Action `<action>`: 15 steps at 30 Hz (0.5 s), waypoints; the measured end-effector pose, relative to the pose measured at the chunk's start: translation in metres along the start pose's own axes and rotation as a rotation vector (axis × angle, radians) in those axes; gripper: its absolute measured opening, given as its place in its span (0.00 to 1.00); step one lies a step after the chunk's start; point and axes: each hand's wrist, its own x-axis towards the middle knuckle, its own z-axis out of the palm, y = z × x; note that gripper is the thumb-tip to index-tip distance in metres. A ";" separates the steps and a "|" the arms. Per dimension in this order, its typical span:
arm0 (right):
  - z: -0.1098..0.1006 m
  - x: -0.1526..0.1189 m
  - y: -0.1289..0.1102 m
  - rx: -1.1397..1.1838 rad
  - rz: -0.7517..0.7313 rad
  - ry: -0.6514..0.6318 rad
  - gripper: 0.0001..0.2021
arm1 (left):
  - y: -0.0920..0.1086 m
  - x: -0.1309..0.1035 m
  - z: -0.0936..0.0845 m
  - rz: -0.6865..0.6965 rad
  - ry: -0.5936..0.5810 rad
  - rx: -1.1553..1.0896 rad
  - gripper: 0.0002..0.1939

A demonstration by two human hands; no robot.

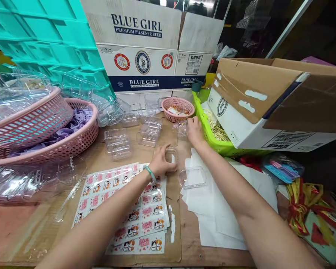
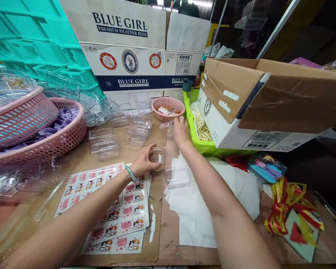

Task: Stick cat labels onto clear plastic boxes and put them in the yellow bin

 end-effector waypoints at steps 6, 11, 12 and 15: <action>-0.080 -0.135 0.008 0.766 0.135 -0.076 0.18 | 0.016 -0.022 -0.029 -0.196 0.061 -0.942 0.34; -0.109 -0.213 0.034 1.196 0.759 -0.225 0.22 | 0.027 -0.041 -0.028 -0.235 -0.247 -1.405 0.27; -0.108 -0.220 0.035 1.238 0.829 -0.279 0.23 | 0.027 -0.042 -0.019 -0.267 -0.257 -1.405 0.25; -0.096 -0.225 0.030 1.339 0.901 -0.364 0.27 | 0.028 -0.039 0.013 -0.345 -0.213 -1.328 0.17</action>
